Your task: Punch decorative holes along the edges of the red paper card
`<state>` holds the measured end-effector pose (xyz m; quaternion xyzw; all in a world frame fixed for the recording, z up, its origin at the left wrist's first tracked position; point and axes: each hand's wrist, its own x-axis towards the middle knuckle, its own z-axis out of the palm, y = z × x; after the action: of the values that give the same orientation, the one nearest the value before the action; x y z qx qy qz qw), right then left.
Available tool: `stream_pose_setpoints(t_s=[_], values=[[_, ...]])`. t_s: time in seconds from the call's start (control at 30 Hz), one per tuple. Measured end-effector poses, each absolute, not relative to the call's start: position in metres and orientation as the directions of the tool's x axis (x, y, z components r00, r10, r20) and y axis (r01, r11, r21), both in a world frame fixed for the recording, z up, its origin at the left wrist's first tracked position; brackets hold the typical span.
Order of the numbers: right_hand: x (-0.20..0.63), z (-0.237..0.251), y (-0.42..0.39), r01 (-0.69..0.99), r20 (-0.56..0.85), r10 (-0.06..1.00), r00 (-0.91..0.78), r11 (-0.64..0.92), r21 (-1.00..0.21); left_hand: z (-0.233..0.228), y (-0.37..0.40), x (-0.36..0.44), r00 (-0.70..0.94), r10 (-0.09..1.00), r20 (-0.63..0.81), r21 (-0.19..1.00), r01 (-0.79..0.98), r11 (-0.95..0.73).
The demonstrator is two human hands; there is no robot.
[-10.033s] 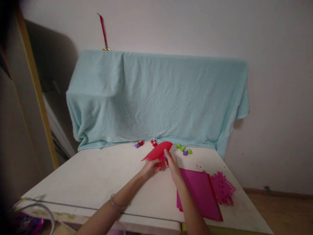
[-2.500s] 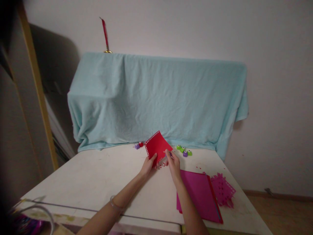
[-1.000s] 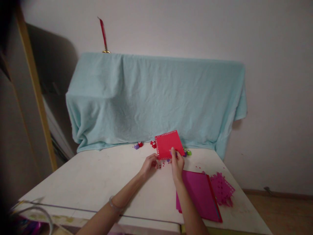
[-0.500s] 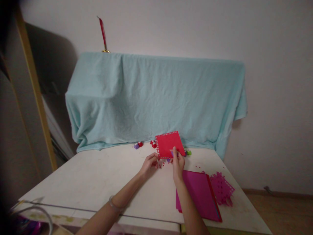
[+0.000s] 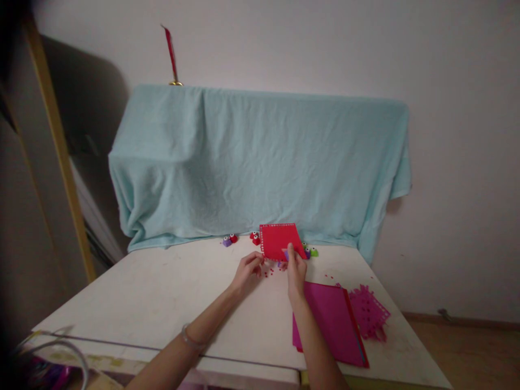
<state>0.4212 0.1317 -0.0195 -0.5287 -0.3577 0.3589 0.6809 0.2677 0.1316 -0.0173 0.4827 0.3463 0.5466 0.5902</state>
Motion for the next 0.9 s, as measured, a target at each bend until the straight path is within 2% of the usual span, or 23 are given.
stream_pose_setpoints(t_s=[0.2,0.37,0.57,0.7,0.9], values=[[0.424,-0.028,0.134,-0.048,0.146,0.858,0.493,0.195,-0.980,-0.017,0.131,0.265,0.077,0.984,0.163,0.935,-0.332,-0.129],[0.428,-0.021,0.131,0.113,0.323,0.723,0.611,0.325,-0.939,-0.025,0.137,0.263,0.023,0.982,0.186,0.939,-0.299,-0.171],[0.424,-0.019,0.130,0.081,0.340,0.723,0.601,0.368,-0.926,-0.027,0.135,0.265,0.033,0.968,0.249,0.941,-0.245,-0.234],[0.421,-0.020,0.126,0.206,0.439,0.741,0.508,0.391,-0.897,-0.026,0.131,0.267,0.068,0.962,0.265,0.947,-0.204,-0.247],[0.407,-0.014,0.115,0.481,0.566,0.801,0.193,0.425,-0.766,-0.026,0.129,0.267,0.075,0.956,0.283,0.953,-0.133,-0.272]])
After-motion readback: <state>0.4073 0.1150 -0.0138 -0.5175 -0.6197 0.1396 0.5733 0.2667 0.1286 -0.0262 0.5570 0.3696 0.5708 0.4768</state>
